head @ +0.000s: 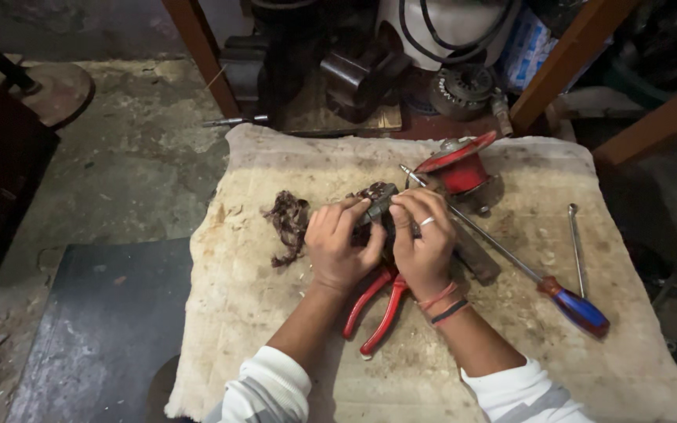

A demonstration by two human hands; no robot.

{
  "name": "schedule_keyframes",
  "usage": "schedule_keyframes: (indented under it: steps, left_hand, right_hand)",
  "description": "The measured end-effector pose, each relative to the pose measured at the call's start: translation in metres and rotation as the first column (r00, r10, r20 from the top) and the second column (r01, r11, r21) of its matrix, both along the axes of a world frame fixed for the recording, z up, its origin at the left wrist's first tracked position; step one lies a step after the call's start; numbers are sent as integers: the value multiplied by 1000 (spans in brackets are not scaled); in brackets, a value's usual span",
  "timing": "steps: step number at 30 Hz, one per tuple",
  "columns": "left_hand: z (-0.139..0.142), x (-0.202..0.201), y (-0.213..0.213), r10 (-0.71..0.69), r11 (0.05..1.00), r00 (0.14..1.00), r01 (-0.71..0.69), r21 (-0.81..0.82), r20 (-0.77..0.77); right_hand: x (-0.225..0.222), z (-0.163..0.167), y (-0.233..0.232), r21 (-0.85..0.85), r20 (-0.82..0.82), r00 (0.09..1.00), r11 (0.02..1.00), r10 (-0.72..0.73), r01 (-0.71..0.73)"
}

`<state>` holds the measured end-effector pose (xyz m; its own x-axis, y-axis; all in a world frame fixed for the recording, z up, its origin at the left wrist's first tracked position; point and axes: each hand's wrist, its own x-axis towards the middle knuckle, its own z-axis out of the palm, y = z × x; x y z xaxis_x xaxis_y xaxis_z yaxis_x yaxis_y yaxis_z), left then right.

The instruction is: The person uses a hammer to tap a small metal component on a workbench, then uses red-handled pliers to cut and strip wires from the component. The work is performed on a cloth-covered bench with tools and parts nearby.

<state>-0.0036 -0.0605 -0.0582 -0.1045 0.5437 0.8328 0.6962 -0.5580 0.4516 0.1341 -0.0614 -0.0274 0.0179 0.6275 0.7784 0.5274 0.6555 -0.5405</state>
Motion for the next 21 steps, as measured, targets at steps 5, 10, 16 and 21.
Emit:
schedule_keyframes:
  steps: [5,10,16,21]
  left_hand:
    - [0,0,0,4,1000,1000,-4,12,-10]
    - [0,-1,0,-4,1000,1000,4,15,-10]
    - [0,-2,1,7,1000,1000,-6,8,-27]
    - [0,-1,0,8,1000,1000,-8,28,-14]
  right_hand:
    - [-1,-2,0,53,103,994,998,40,-45]
    - [-1,-5,1,34,52,998,998,44,-46]
    - [1,-6,3,-10,54,999,1000,-4,5]
    - [-1,-7,3,69,93,991,992,99,-106]
